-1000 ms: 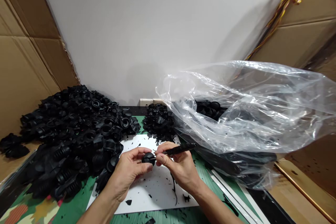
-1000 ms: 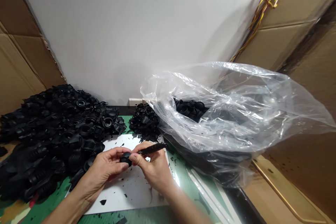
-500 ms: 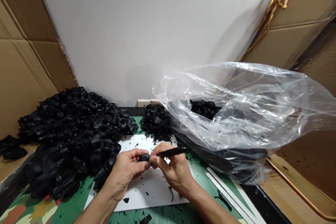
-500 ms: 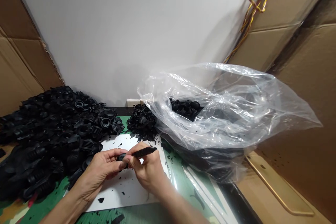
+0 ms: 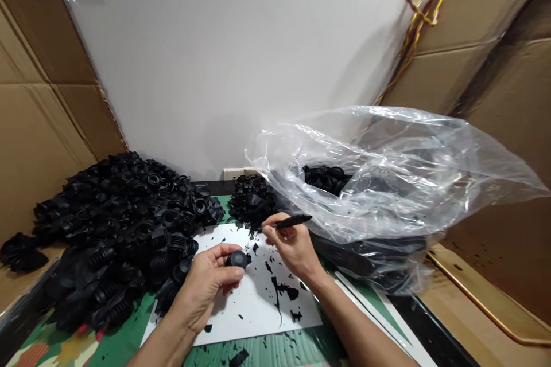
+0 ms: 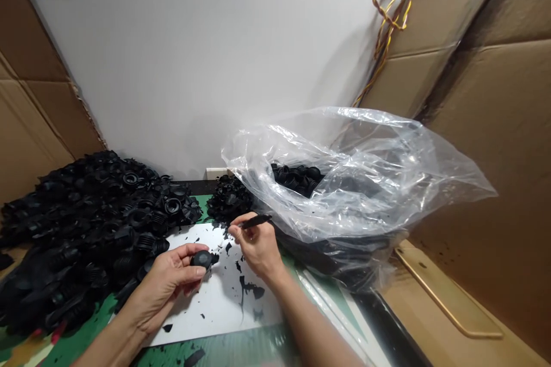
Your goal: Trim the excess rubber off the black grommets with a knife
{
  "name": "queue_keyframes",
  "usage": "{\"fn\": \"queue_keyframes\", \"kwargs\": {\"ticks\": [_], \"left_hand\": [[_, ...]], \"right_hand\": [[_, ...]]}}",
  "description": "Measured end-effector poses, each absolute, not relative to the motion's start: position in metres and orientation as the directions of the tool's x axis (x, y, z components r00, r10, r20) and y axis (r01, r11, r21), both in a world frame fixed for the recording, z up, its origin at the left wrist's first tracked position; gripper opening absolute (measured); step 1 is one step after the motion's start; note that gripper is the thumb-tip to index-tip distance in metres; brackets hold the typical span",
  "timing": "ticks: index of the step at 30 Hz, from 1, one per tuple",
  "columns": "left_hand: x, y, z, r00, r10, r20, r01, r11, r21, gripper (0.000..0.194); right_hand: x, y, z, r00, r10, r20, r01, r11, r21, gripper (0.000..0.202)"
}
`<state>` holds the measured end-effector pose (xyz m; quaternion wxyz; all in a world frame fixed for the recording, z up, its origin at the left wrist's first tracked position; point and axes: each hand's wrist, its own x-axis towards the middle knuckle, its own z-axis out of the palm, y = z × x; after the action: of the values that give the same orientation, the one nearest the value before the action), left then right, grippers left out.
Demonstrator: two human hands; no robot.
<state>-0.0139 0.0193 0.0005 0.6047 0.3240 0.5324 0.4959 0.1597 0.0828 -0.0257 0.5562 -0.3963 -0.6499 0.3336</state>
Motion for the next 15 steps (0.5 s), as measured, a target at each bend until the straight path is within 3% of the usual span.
{"fn": "queue_keyframes", "kwargs": {"ticks": [3,9,15], "left_hand": [[-0.018,0.023,0.0,-0.067,0.952,-0.297,-0.309,0.264,0.914,0.036],[-0.024,0.021,-0.004,-0.054,0.952,-0.302,-0.437,0.249,0.864,0.038],[-0.019,0.018,-0.009,0.027,0.968,-0.25,-0.47,0.233,0.851,0.036]], "right_hand": [[0.153,0.074,-0.022,-0.134,0.91,0.393,0.009,0.398,-0.917,0.024],[0.143,0.061,-0.019,-0.133,0.915,0.38,-0.051,0.376,-0.925,0.024],[0.114,0.048,-0.024,-0.125,0.884,0.45,0.051,0.459,-0.887,0.009]]}}
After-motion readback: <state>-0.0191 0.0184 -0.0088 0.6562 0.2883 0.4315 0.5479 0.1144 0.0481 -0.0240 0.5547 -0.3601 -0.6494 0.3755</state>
